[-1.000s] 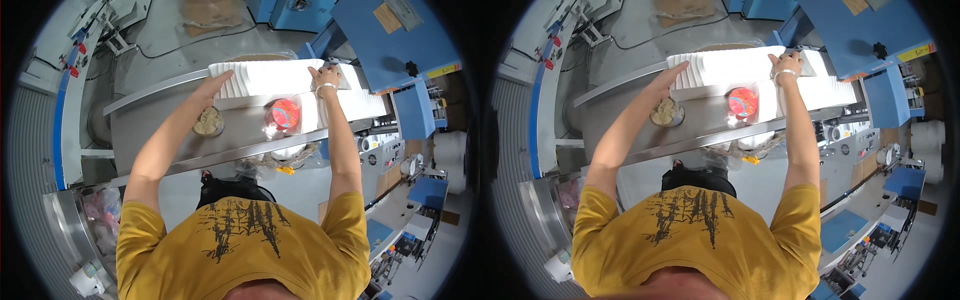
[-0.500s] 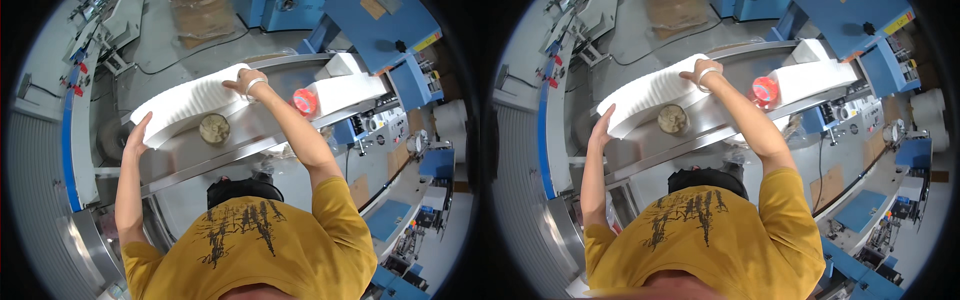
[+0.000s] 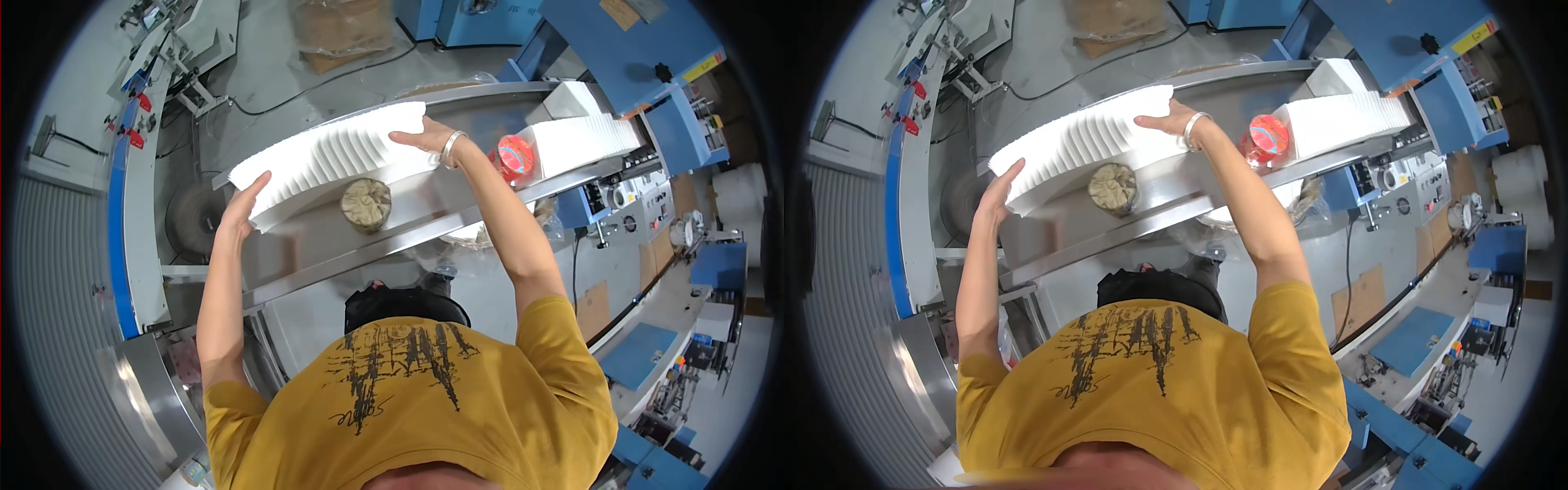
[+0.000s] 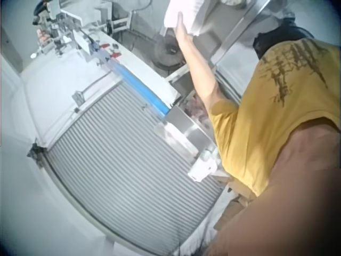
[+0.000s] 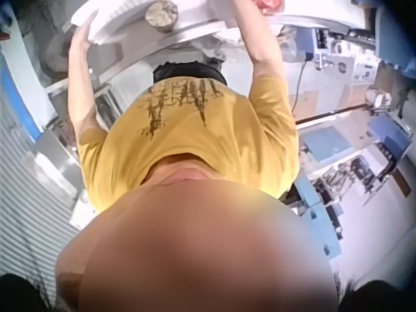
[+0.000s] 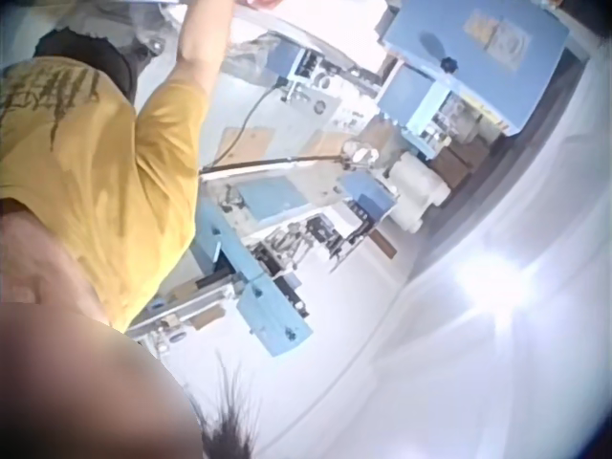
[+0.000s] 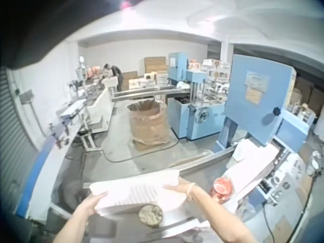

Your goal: The recorder is folding paper sheets, placing them onto a conveyor belt, and adjusting components of a paper-processing machine.

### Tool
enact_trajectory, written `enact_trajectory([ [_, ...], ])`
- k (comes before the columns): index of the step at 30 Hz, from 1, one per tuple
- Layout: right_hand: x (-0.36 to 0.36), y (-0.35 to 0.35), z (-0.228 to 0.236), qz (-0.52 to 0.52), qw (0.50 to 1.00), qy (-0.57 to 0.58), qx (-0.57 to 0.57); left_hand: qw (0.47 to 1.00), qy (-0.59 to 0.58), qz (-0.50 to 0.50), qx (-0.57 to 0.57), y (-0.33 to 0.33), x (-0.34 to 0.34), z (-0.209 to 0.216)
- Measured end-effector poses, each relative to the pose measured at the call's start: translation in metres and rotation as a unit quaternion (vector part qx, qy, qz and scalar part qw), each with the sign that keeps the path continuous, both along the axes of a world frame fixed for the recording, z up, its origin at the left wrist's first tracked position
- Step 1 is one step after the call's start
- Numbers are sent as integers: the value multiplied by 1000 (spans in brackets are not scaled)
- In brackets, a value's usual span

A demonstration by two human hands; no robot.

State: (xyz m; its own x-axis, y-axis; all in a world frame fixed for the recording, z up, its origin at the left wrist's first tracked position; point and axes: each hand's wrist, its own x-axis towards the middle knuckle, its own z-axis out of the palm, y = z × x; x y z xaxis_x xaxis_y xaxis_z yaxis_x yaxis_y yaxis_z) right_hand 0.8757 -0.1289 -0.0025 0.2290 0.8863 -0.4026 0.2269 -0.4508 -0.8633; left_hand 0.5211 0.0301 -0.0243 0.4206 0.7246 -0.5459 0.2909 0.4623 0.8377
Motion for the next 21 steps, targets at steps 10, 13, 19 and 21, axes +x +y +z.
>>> enact_trajectory([
  [10, 12, -3, -38, -68, 997, -39, -11, 997, 18, -48, 65, -13, 25, 27],
  [13, 26, -30, -54, -63, 997, -6, 39, 996, 49, -42, 60, -13, 36, 25],
  [19, 30, -91, -15, -143, 987, -27, 70, 989, -67, -133, -22, -11, 78, 10],
  [21, 32, -105, -10, -175, 906, -376, -85, 989, -38, -141, -5, -8, 91, 9],
])
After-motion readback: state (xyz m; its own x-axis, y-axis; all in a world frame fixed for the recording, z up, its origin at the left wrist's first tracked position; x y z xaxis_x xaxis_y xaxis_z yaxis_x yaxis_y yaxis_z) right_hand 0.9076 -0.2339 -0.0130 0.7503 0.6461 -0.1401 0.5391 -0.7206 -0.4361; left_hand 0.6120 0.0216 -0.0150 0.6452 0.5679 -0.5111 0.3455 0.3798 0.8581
